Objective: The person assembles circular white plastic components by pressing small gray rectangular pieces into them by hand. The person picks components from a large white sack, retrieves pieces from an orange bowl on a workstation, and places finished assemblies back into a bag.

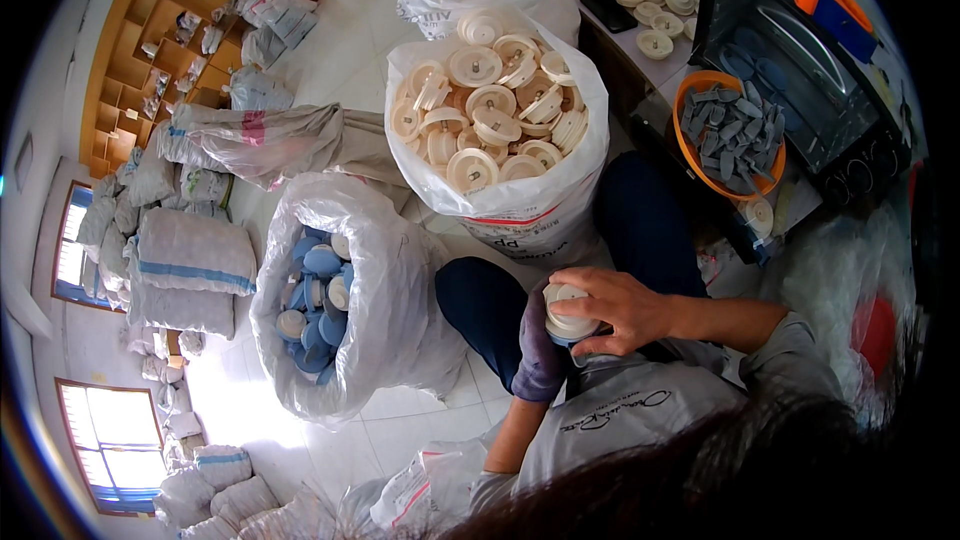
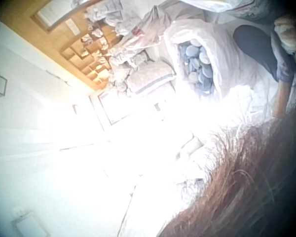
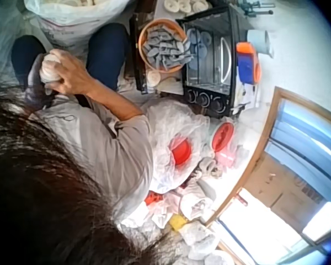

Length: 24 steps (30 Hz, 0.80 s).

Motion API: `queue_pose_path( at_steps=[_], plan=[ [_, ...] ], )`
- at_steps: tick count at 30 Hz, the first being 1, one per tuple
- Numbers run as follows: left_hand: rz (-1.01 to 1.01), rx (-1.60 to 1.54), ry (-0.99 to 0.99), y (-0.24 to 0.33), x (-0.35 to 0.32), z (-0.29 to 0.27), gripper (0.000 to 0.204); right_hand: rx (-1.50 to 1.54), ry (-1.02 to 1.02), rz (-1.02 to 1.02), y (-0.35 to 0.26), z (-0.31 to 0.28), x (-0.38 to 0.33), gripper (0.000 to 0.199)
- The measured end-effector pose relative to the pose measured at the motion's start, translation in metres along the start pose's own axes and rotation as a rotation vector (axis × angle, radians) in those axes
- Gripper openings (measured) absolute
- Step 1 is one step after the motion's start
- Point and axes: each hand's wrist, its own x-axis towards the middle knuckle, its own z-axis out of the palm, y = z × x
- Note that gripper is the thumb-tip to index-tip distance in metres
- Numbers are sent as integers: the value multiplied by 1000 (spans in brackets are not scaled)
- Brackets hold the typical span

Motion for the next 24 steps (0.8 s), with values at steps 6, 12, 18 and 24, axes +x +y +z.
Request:
queue_pose_path(
  at_steps=[6, 12, 18, 24],
  plan=[
    [60, 219, 39, 11, 2, -1, 47, -27, 9, 14, 2, 7, -2, 61],
    [41, 207, 52, 7, 1, -1, 44, -85, 24, -31, -1, 8, 1, 59],
    [68, 340, 85, 10, 4, -2, 43, -129, 40, -27, -4, 10, 2, 58],
    [77, 179, 26, 24, 19, -8, 53, -106, 64, 31, 8, 14, 2, 68]
  ],
)
